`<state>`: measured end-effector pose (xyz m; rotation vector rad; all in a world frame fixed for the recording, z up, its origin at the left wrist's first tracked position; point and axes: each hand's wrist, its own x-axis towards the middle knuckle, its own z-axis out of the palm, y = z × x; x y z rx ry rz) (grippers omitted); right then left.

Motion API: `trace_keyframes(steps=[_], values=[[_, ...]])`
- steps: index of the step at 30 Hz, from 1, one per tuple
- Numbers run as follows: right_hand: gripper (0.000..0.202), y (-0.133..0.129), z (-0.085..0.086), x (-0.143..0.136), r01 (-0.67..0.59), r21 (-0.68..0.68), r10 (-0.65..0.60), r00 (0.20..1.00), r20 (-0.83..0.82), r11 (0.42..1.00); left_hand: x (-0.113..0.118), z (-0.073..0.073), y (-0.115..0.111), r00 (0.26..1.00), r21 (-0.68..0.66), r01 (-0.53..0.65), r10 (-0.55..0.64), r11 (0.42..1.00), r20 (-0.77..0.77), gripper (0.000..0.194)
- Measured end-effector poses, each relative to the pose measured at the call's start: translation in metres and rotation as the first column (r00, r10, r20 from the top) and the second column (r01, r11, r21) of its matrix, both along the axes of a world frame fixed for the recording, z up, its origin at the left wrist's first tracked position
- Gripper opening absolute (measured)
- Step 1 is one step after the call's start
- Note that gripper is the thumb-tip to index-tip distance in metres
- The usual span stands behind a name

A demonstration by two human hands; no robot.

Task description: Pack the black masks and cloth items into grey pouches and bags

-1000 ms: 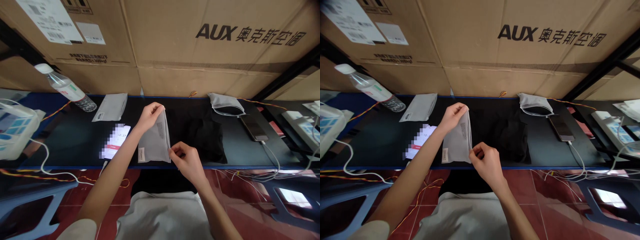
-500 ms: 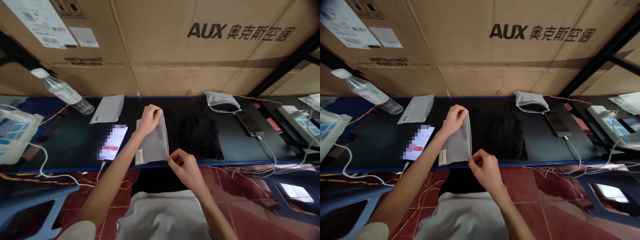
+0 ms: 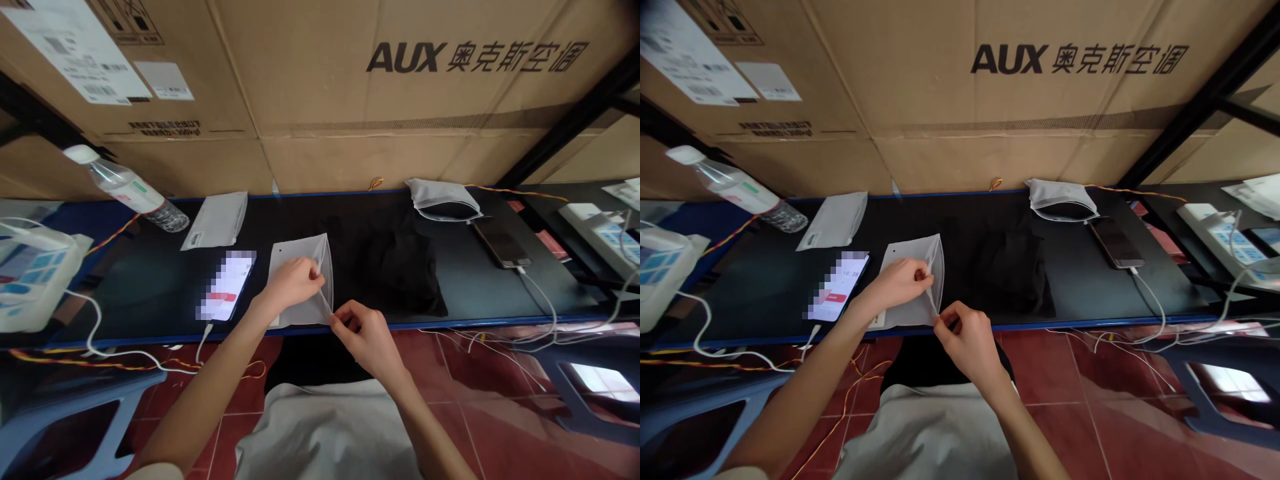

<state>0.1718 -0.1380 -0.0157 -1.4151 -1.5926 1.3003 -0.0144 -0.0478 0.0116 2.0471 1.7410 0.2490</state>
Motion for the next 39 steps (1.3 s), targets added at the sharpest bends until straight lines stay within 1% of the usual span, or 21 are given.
trace_keyframes(steps=[4,6,8,10,12,14,16,19,22,24,27,30,31,32,33,34,35,36,37,38,39], values=[[0.033,0.004,0.002,0.001,0.025,0.018,-0.025,1.0,0.006,1.0,0.001,0.01,-0.009,0.996,0.029,0.079,-0.08,0.996,0.031,0.026],[0.034,0.01,0.005,0.0,0.049,0.047,-0.051,0.998,0.046,0.998,0.002,0.019,-0.018,0.99,0.049,0.119,-0.123,0.992,0.073,0.024],[0.029,0.017,0.009,-0.002,0.054,0.067,-0.06,0.994,0.087,0.996,0.003,0.031,-0.026,0.985,0.094,0.135,-0.144,0.986,0.096,0.023],[0.024,0.024,0.013,-0.005,0.035,0.066,-0.042,0.994,0.105,0.997,0.003,0.043,-0.033,0.986,0.171,0.133,-0.147,0.976,0.077,0.023],[0.025,0.03,0.017,-0.009,0.022,0.064,-0.028,0.995,0.097,0.998,0.004,0.051,-0.037,0.987,0.239,0.141,-0.155,0.961,0.041,0.022],[0.031,0.034,0.019,-0.013,0.031,0.096,-0.039,0.995,0.089,0.995,0.005,0.054,-0.04,0.984,0.265,0.166,-0.175,0.95,0.011,0.022],[0.036,0.038,0.019,-0.016,0.056,0.164,-0.074,0.991,0.107,0.985,0.007,0.054,-0.041,0.982,0.27,0.187,-0.187,0.945,-0.026,0.023],[0.036,0.043,0.013,-0.015,0.114,0.252,-0.166,0.967,0.195,0.961,0.006,0.055,-0.043,0.985,0.303,0.16,-0.134,0.939,-0.104,0.024],[0.034,0.048,0.008,-0.009,0.171,0.254,-0.239,0.934,0.267,0.952,-0.005,0.064,-0.043,0.988,0.364,0.088,-0.035,0.927,-0.149,0.023],[0.034,0.049,0.009,-0.005,0.194,0.23,-0.256,0.925,0.282,0.954,-0.013,0.073,-0.042,0.989,0.406,0.045,0.018,0.913,-0.15,0.021],[0.037,0.043,0.016,-0.001,0.187,0.203,-0.238,0.934,0.266,0.961,-0.02,0.082,-0.041,0.989,0.452,-0.001,0.068,0.892,-0.133,0.019],[0.048,0.03,0.028,0.011,0.17,0.211,-0.211,0.959,0.188,0.963,-0.014,0.079,-0.041,0.992,0.452,-0.01,0.066,0.892,-0.108,0.022],[0.052,0.026,0.032,0.02,0.207,0.224,-0.247,0.955,0.167,0.952,-0.011,0.075,-0.041,0.993,0.445,-0.007,0.058,0.895,-0.102,0.023],[0.055,0.022,0.035,0.033,0.27,0.24,-0.313,0.936,0.164,0.932,-0.008,0.071,-0.04,0.994,0.442,-0.004,0.052,0.897,-0.095,0.023],[0.058,0.021,0.037,0.048,0.366,0.263,-0.418,0.89,0.184,0.893,-0.004,0.065,-0.04,0.995,0.445,-0.004,0.047,0.896,-0.087,0.024],[0.059,0.022,0.039,0.064,0.471,0.294,-0.541,0.807,0.237,0.832,-0.001,0.06,-0.039,0.996,0.451,-0.005,0.045,0.893,-0.078,0.024],[0.059,0.025,0.04,0.082,0.54,0.322,-0.627,0.704,0.332,0.777,0.003,0.054,-0.038,0.997,0.459,-0.008,0.044,0.888,-0.067,0.024],[0.06,0.031,0.04,0.098,0.575,0.338,-0.665,0.602,0.442,0.745,0.006,0.048,-0.036,0.997,0.465,-0.015,0.047,0.885,-0.057,0.023],[0.062,0.038,0.04,0.112,0.575,0.331,-0.651,0.542,0.531,0.748,0.01,0.043,-0.034,0.997,0.466,-0.023,0.052,0.884,-0.049,0.023],[0.064,0.046,0.039,0.123,0.561,0.302,-0.613,0.522,0.594,0.771,0.015,0.038,-0.031,0.997,0.462,-0.032,0.058,0.886,-0.044,0.022],[0.066,0.056,0.037,0.131,0.535,0.253,-0.556,0.538,0.634,0.806,0.02,0.034,-0.028,0.997,0.453,-0.039,0.066,0.891,-0.044,0.022]])
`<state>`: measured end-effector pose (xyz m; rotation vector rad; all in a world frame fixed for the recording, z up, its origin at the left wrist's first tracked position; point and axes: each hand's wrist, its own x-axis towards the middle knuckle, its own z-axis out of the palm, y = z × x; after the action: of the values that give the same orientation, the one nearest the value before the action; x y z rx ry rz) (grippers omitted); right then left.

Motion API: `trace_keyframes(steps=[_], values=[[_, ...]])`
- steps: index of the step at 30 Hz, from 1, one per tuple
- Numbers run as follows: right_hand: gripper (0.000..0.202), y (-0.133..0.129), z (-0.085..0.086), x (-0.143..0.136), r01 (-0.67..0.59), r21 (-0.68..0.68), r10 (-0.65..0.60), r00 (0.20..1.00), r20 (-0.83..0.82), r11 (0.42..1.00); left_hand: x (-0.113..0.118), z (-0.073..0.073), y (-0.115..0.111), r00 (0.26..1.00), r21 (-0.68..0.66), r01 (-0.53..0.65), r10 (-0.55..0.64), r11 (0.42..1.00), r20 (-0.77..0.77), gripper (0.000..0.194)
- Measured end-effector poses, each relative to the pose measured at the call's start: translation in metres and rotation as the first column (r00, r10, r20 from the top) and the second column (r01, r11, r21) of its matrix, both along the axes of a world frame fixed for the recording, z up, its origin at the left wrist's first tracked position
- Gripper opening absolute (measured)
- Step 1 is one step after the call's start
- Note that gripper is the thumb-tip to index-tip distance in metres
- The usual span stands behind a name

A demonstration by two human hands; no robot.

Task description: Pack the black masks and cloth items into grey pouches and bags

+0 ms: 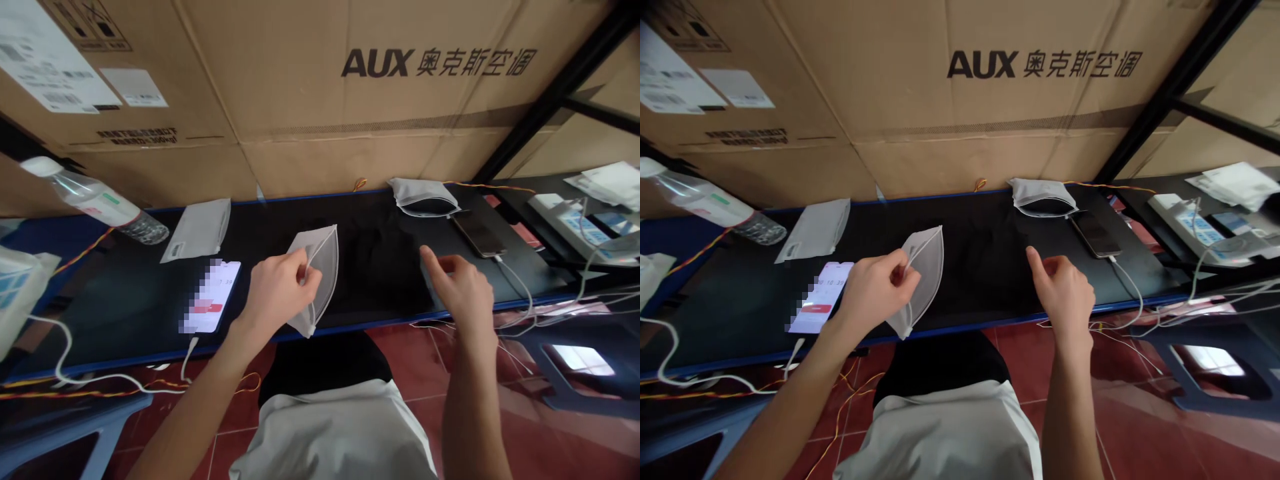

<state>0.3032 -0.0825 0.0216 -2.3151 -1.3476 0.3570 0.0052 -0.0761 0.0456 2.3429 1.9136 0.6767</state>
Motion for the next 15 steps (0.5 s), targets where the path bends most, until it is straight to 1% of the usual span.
trace_keyframes(steps=[2,3,5,7,8,10,12,15], values=[[0.07,0.017,-0.004,0.007,-0.104,-0.122,0.098,0.993,-0.06,0.987,0.01,-0.008,0.007,1.0,-0.03,-0.012,0.012,0.999,-0.005,0.021],[0.072,0.025,-0.006,0.008,-0.141,-0.165,0.128,0.988,-0.09,0.976,0.014,-0.012,0.011,1.0,-0.05,-0.014,0.014,0.999,-0.009,0.02],[0.079,0.035,-0.012,0.007,-0.149,-0.206,0.13,0.986,-0.103,0.967,0.021,-0.02,0.017,1.0,-0.09,-0.019,0.018,0.996,-0.017,0.019],[0.085,0.039,-0.017,0.007,-0.123,-0.205,0.108,0.991,-0.082,0.971,0.026,-0.027,0.022,1.0,-0.122,-0.019,0.016,0.992,-0.025,0.02],[0.084,0.04,-0.019,0.008,-0.128,-0.207,0.114,0.99,-0.078,0.97,0.027,-0.031,0.023,1.0,-0.131,-0.016,0.013,0.991,-0.027,0.021],[0.075,0.04,-0.021,0.008,-0.18,-0.224,0.166,0.983,-0.08,0.958,0.027,-0.039,0.024,1.0,-0.137,-0.007,0.005,0.99,-0.009,0.023],[0.068,0.039,-0.019,0.007,-0.216,-0.24,0.203,0.976,-0.08,0.946,0.026,-0.048,0.023,0.999,-0.138,0.0,0.006,0.99,0.042,0.024],[0.063,0.04,-0.015,0.004,-0.198,-0.243,0.188,0.98,-0.067,0.95,0.024,-0.061,0.02,0.993,-0.138,-0.013,0.029,0.99,0.115,0.024]])
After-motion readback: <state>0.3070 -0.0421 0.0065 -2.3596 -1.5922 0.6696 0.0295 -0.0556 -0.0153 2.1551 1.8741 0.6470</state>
